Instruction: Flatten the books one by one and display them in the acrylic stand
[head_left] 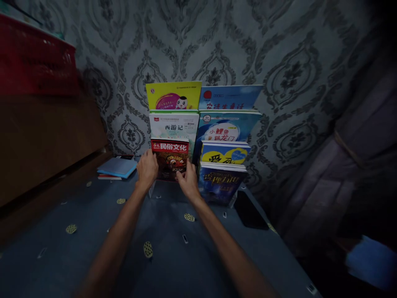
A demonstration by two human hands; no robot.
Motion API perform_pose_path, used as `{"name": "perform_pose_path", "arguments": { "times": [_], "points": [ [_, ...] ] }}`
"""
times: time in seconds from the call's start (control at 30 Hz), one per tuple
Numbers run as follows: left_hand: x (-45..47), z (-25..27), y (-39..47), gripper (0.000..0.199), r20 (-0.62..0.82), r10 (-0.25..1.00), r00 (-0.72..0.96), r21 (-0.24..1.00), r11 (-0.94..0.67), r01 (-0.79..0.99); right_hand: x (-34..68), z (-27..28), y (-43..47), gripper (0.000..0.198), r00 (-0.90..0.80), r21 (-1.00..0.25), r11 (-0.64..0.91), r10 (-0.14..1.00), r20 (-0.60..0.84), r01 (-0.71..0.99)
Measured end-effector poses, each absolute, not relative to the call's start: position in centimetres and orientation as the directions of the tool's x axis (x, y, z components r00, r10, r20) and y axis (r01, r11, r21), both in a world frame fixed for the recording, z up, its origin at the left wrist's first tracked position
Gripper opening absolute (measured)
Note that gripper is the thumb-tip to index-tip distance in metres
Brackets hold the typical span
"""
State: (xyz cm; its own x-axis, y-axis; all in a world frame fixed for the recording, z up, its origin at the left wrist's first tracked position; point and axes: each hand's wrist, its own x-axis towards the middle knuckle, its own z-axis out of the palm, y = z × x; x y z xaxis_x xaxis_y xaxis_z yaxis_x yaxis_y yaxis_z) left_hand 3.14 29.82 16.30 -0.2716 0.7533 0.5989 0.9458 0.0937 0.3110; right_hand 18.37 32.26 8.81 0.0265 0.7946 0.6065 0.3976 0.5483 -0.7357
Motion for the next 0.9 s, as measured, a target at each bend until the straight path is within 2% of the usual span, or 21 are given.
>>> {"name": "perform_pose_path", "arguments": {
  "times": [0.33, 0.6, 0.9],
  "points": [
    [2.1, 16.2, 30.0, 0.023, 0.593, 0.772, -0.230, 0.346, 0.013, 0.938, 18.8, 7.7, 33.2, 0.070, 0.030, -0.731, 0.573, 0.779, 0.626, 0.369],
    [1.5, 15.5, 30.6, 0.020, 0.636, 0.749, -0.184, 0.330, -0.048, 0.943, 18.5, 7.9, 33.0, 0.067, 0.056, -0.756, 0.556, 0.792, 0.608, 0.346],
    [1.6, 15.3, 30.5, 0.020, 0.655, 0.735, -0.178, 0.341, -0.076, 0.937, 18.8, 8.0, 33.0, 0.067, 0.038, -0.706, 0.584, 0.759, 0.650, 0.400]
  ]
}}
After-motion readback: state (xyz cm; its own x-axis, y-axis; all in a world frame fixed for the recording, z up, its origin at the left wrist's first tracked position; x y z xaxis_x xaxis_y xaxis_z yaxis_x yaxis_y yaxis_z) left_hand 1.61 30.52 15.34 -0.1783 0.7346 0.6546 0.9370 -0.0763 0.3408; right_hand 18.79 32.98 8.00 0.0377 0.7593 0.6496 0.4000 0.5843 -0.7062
